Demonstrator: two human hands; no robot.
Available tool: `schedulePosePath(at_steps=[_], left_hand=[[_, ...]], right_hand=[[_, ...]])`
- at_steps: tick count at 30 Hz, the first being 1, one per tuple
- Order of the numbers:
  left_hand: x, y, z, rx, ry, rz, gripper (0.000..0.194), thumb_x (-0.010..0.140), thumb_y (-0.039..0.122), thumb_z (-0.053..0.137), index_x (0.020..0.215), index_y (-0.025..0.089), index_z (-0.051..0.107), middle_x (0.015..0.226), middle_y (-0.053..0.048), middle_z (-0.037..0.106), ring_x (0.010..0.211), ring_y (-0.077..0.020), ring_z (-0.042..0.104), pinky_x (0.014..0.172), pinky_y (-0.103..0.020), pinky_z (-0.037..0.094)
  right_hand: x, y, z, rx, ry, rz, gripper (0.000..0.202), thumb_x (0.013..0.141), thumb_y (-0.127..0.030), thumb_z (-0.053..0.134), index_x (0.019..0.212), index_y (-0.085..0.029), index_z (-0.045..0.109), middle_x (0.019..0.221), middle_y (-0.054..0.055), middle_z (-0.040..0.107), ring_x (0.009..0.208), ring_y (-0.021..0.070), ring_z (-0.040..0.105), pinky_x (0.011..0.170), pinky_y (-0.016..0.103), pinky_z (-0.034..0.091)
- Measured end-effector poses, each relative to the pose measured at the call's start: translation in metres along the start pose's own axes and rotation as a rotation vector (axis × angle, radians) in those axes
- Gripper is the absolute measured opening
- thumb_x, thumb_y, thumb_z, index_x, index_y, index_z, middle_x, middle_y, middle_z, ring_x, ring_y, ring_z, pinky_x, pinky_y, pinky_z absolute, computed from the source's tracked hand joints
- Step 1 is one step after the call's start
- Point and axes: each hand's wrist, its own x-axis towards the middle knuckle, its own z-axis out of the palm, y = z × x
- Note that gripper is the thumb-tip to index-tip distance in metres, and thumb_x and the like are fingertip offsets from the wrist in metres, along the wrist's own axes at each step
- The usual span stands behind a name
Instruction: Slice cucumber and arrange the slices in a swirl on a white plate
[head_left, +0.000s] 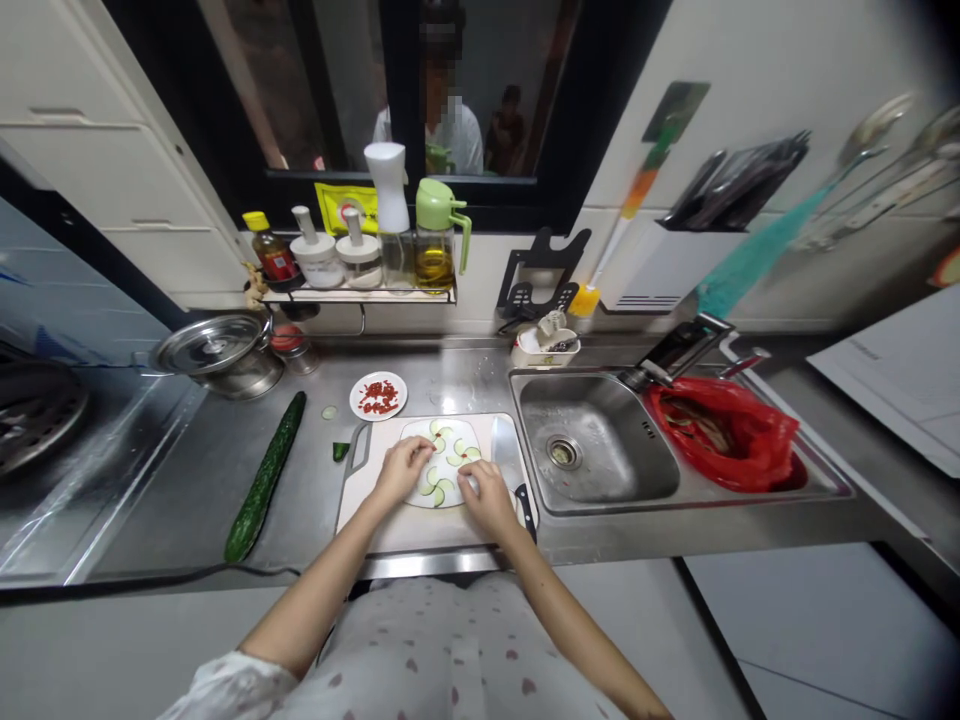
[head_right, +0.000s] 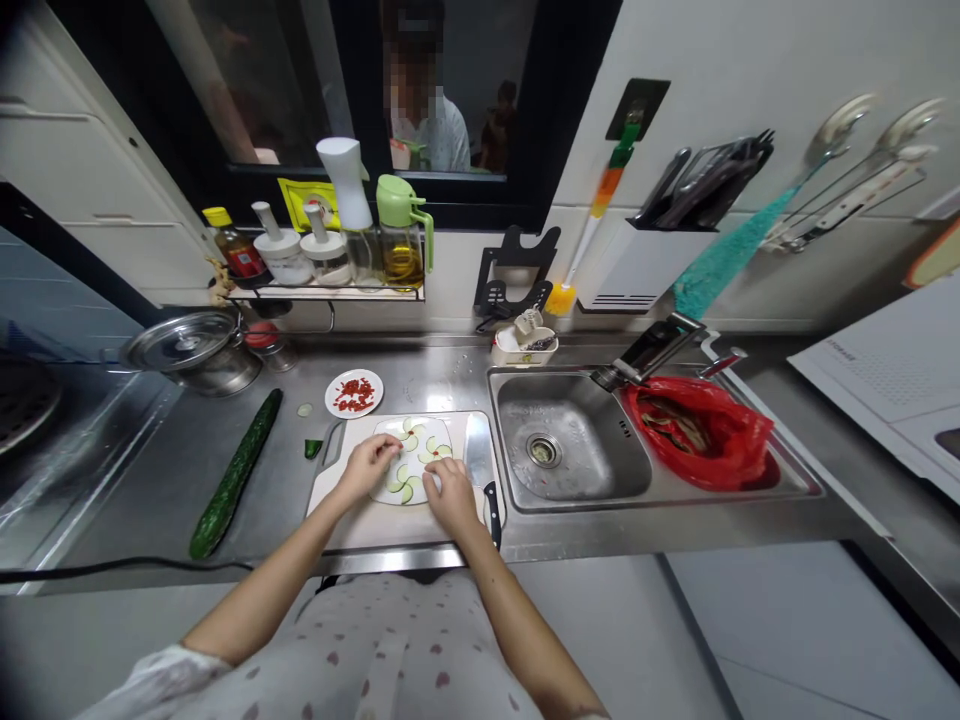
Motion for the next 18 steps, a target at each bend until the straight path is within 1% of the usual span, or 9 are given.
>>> schedulePosePath(at_steps=[2, 4, 8, 13, 18], left_hand=[[-0.013, 0.004, 0.005, 0.034, -0.024, 0.057, 0.026, 0.089, 0.036, 0.046, 0.088, 0.022, 0.068, 0.096, -0.005, 0.07, 0.09, -0.0185, 0.06, 0.083, -0.031, 0.043], [-0.023, 0.005, 0.008, 0.085, -0.051, 0.098, 0.025, 0.09, 0.035, 0.045, 0.088, 0.023, 0.068, 0.095, -0.005, 0.069, 0.092, -0.0191, 0.06, 0.086, -0.033, 0.042], [-0.037, 0.004, 0.014, 0.185, -0.096, 0.107, 0.025, 0.091, 0.033, 0.045, 0.089, 0.024, 0.067, 0.097, -0.006, 0.068, 0.095, -0.0204, 0.058, 0.085, -0.035, 0.039], [-0.046, 0.001, 0.016, 0.235, -0.1, 0.096, 0.025, 0.092, 0.034, 0.043, 0.09, 0.024, 0.067, 0.098, -0.006, 0.067, 0.096, -0.0205, 0.057, 0.085, -0.035, 0.037], [-0.048, 0.0, 0.015, 0.269, -0.118, 0.112, 0.024, 0.093, 0.033, 0.044, 0.092, 0.025, 0.066, 0.096, -0.006, 0.066, 0.097, -0.0209, 0.055, 0.085, -0.036, 0.035]], right_hand=[[0.002, -0.001, 0.004, 0.043, 0.001, 0.0, 0.017, 0.091, -0.027, 0.047, 0.09, -0.02, 0.063, 0.091, 0.006, 0.065, 0.09, 0.0205, 0.055, 0.083, 0.032, 0.042], [0.004, -0.002, 0.009, 0.069, -0.011, -0.004, 0.017, 0.091, -0.028, 0.048, 0.089, -0.02, 0.062, 0.089, 0.005, 0.065, 0.089, 0.0197, 0.056, 0.083, 0.032, 0.042], [0.005, -0.005, 0.017, 0.07, -0.074, -0.021, 0.018, 0.092, -0.029, 0.049, 0.083, -0.02, 0.062, 0.084, 0.004, 0.064, 0.085, 0.0183, 0.057, 0.082, 0.031, 0.042], [0.004, -0.007, 0.023, 0.064, -0.128, -0.033, 0.016, 0.09, -0.024, 0.051, 0.078, -0.02, 0.061, 0.083, 0.003, 0.063, 0.083, 0.0171, 0.056, 0.079, 0.029, 0.041], [0.006, -0.008, 0.02, 0.098, -0.129, -0.02, 0.015, 0.088, -0.022, 0.053, 0.075, -0.019, 0.059, 0.081, 0.002, 0.063, 0.081, 0.0168, 0.055, 0.078, 0.028, 0.041]])
